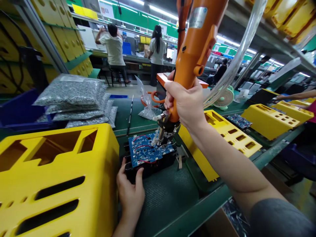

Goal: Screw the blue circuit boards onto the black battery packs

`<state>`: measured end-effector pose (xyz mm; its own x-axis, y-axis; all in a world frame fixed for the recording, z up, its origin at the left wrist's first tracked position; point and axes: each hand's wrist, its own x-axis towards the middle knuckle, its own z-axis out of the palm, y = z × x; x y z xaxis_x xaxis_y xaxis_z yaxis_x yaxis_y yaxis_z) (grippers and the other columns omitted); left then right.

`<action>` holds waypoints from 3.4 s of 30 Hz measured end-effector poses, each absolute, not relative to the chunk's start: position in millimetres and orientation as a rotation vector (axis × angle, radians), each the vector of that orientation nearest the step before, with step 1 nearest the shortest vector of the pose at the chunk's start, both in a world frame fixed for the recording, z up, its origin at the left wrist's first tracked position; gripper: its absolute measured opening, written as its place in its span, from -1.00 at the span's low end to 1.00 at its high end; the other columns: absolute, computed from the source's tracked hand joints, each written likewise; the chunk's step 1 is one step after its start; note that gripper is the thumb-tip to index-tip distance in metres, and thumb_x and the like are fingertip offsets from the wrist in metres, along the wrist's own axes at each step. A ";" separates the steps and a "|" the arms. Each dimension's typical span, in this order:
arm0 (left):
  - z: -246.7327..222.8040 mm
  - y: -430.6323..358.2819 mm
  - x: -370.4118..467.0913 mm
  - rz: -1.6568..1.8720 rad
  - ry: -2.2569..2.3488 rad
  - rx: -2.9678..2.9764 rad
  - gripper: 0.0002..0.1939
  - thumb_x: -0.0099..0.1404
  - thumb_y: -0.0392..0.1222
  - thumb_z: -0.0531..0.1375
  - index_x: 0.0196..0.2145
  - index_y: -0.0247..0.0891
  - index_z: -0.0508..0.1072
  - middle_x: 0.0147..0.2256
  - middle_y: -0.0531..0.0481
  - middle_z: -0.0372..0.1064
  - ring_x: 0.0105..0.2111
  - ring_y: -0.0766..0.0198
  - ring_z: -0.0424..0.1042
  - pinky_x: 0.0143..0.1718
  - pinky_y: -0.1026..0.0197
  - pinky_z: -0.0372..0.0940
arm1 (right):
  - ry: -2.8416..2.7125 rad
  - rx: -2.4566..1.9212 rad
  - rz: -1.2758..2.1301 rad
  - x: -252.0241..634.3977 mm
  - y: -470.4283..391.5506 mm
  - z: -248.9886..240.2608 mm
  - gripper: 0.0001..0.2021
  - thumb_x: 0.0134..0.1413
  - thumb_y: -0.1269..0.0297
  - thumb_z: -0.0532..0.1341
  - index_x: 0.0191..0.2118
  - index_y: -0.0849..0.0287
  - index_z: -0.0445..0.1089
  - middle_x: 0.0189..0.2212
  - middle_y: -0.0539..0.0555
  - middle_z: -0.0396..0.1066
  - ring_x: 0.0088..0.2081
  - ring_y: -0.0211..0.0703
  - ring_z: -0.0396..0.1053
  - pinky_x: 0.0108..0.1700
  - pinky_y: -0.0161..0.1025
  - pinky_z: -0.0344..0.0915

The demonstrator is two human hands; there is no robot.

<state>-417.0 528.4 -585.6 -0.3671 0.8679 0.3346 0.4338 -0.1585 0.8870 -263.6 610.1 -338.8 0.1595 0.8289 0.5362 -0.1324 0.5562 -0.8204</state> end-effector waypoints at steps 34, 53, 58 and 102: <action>-581.0 525.6 -417.3 1.549 1.704 1.577 -0.43 0.24 -0.04 0.14 0.15 -0.27 0.13 0.17 -0.26 0.12 0.15 0.07 0.17 0.15 -0.01 0.12 | -1.205 -0.681 0.828 -308.8 606.4 -335.0 -0.65 -0.04 0.25 0.26 -0.14 -0.02 0.13 -0.65 -0.19 0.12 -0.68 -0.35 0.12 -0.67 -0.36 0.17; -585.1 527.4 -418.1 1.579 1.716 1.647 -0.45 0.25 -0.04 0.13 0.14 -0.29 0.13 0.16 -0.27 0.14 0.16 0.07 0.15 0.17 -0.02 0.10 | -1.247 -0.636 0.847 -309.3 605.7 -323.6 -0.80 -0.05 0.36 0.21 -0.31 0.07 0.15 -0.69 -0.18 0.11 -0.69 -0.37 0.11 -0.67 -0.39 0.15; -587.4 527.9 -417.7 1.593 1.700 1.659 -0.45 0.27 -0.05 0.10 0.15 -0.32 0.11 0.16 -0.29 0.12 0.16 0.07 0.14 0.17 -0.02 0.10 | -1.313 -0.595 0.904 -292.1 584.6 -288.0 -0.87 -0.02 0.35 0.20 -0.37 0.12 0.18 -0.64 -0.13 0.11 -0.66 -0.41 0.06 -0.64 -0.39 0.12; -591.8 527.3 -417.8 1.604 1.733 1.688 -0.47 0.26 -0.07 0.13 0.11 -0.32 0.13 0.10 -0.31 0.17 0.14 0.06 0.17 0.12 -0.05 0.16 | -1.257 -0.686 0.900 -343.1 594.5 -333.4 -0.73 -0.04 0.22 0.26 -0.25 0.06 0.15 -0.65 -0.16 0.16 -0.67 -0.38 0.14 -0.64 -0.37 0.18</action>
<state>-417.8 527.3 -591.8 -0.3049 0.8153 0.4922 0.5537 -0.2687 0.7882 -343.1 594.5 -333.4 0.0644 0.8659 0.4960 -0.1908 0.4986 -0.8456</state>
